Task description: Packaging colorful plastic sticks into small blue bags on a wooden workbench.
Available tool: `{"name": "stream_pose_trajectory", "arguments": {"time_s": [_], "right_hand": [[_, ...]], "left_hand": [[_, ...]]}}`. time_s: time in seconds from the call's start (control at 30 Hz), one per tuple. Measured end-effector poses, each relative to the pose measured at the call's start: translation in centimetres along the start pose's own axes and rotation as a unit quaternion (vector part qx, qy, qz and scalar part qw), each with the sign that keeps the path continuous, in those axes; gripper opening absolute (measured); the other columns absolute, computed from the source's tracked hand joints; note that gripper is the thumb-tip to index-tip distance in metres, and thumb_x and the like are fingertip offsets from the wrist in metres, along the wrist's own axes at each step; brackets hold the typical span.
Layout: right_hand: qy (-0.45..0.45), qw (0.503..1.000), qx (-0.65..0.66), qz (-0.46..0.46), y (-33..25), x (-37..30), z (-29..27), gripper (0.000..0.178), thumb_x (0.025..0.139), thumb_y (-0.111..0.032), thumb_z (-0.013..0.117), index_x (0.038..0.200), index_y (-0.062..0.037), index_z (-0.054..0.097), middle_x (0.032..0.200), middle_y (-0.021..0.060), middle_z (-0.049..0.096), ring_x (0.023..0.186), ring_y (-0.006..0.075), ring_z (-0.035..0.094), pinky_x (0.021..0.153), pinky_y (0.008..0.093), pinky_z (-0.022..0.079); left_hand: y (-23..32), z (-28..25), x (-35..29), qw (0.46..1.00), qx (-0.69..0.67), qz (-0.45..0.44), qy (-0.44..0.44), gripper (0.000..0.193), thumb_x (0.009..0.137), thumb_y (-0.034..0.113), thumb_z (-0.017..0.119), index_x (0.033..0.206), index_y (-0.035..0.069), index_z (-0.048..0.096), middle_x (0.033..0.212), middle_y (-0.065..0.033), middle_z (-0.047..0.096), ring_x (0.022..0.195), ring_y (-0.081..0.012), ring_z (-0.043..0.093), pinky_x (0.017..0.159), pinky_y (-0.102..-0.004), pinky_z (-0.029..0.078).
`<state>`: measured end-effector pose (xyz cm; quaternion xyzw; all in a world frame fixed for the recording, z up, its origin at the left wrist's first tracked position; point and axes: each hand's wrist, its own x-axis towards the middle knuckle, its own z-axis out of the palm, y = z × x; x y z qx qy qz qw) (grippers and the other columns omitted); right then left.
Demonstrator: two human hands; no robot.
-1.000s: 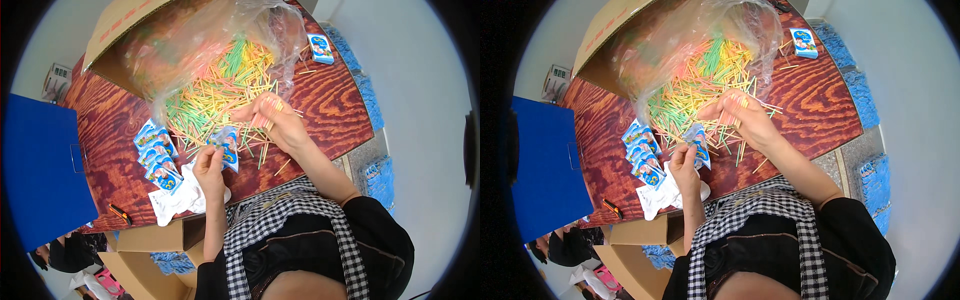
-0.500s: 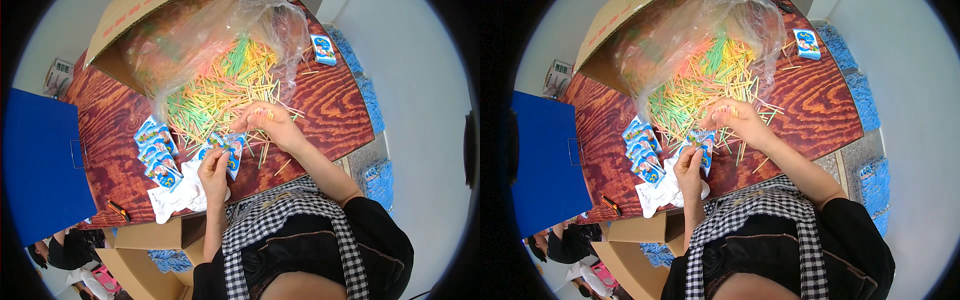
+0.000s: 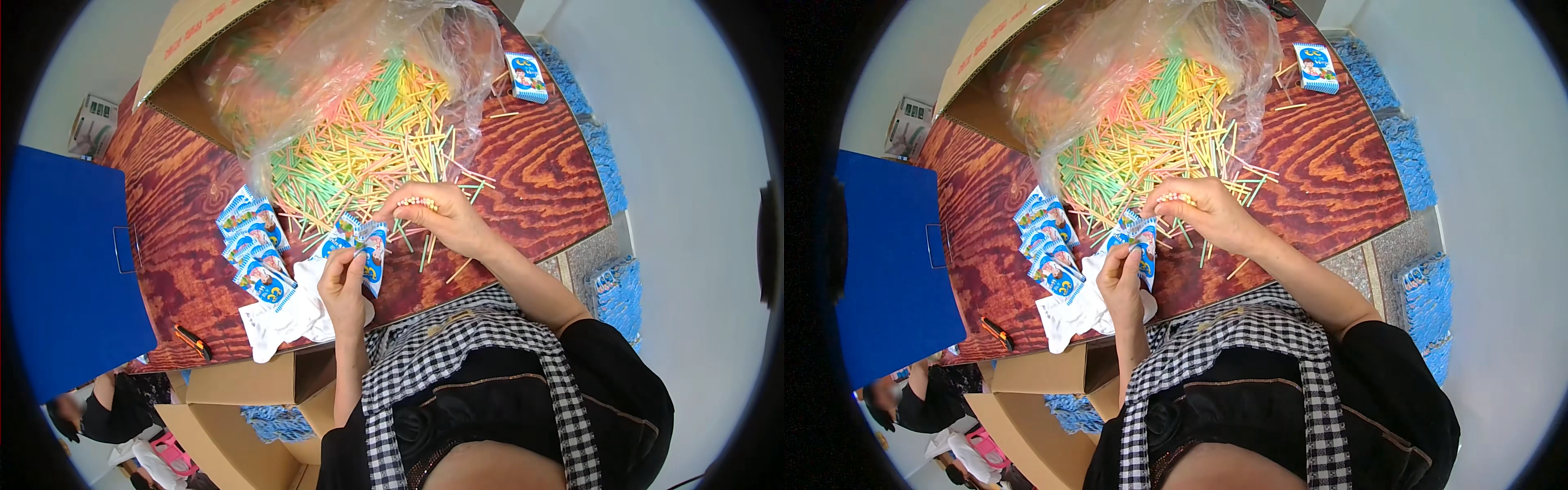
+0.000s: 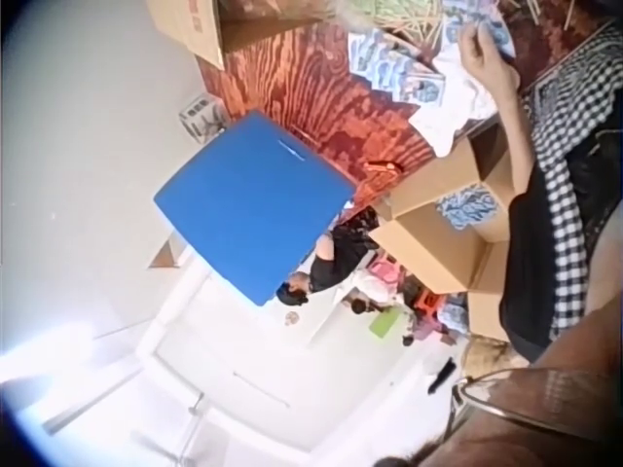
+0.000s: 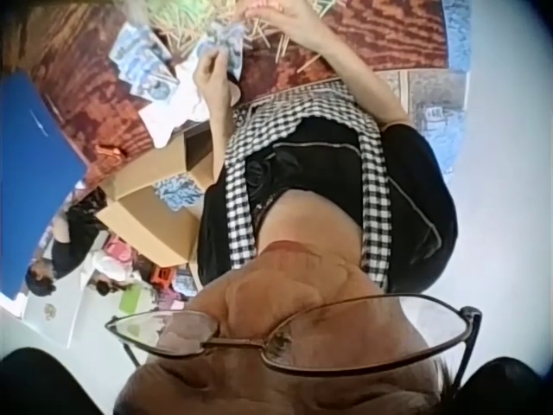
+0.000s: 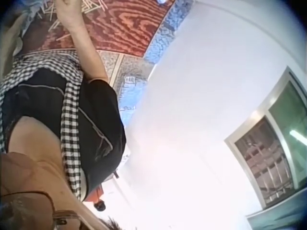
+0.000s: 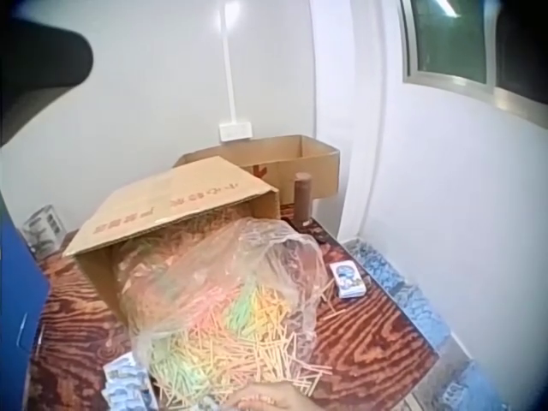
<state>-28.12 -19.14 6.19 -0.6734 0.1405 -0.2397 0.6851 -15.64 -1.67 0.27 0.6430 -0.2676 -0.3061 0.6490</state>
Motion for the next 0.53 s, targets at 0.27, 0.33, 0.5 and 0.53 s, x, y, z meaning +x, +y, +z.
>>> {"name": "stream_pose_trajectory", "arguments": {"time_s": [0.27,0.33,0.5,0.53], "right_hand": [[0.062,0.993,0.098,0.013,0.7,0.1,0.6,0.013,0.096,-0.006,0.049,0.107,-0.0009,0.047,0.097,0.0142,0.066,0.085,0.0154,0.065,0.072,0.0245,0.051],[0.056,0.991,0.113,0.036,1.5,0.7,0.1,0.011,0.095,-0.006,0.049,0.106,-0.0013,0.046,0.096,0.0123,0.065,0.088,0.0158,0.065,0.071,0.0244,0.051],[0.108,0.982,0.143,0.057,4.5,2.3,-1.2,0.012,0.094,-0.003,0.05,0.105,-0.0028,0.047,0.104,0.013,0.064,0.093,0.0175,0.064,0.074,0.0272,0.053],[0.103,0.986,0.125,0.047,4.8,2.5,-1.4,0.014,0.093,-0.004,0.051,0.107,-0.0044,0.048,0.108,0.0139,0.064,0.102,0.0196,0.063,0.081,0.0286,0.052]], "left_hand": [[-0.2,-0.1,-0.1,0.999,-0.032,-0.015,0.017,0.008,0.088,-0.003,0.058,0.095,-0.003,0.062,0.09,-0.0012,0.06,0.081,-0.0062,0.055,0.072,-0.0193,0.043],[-0.6,-0.2,-0.1,0.999,-0.039,-0.019,0.018,0.008,0.088,-0.003,0.058,0.095,-0.003,0.062,0.09,-0.0012,0.06,0.08,-0.0062,0.055,0.072,-0.0193,0.043],[-0.4,0.2,0.0,0.996,-0.061,-0.056,0.017,0.006,0.087,-0.002,0.061,0.093,-0.005,0.061,0.092,-0.0037,0.057,0.085,-0.0087,0.053,0.076,-0.0205,0.042],[-0.5,0.0,-0.1,0.996,-0.07,-0.055,0.021,0.007,0.087,-0.001,0.061,0.093,-0.004,0.061,0.093,-0.0041,0.057,0.086,-0.0089,0.053,0.077,-0.0206,0.042]]}}
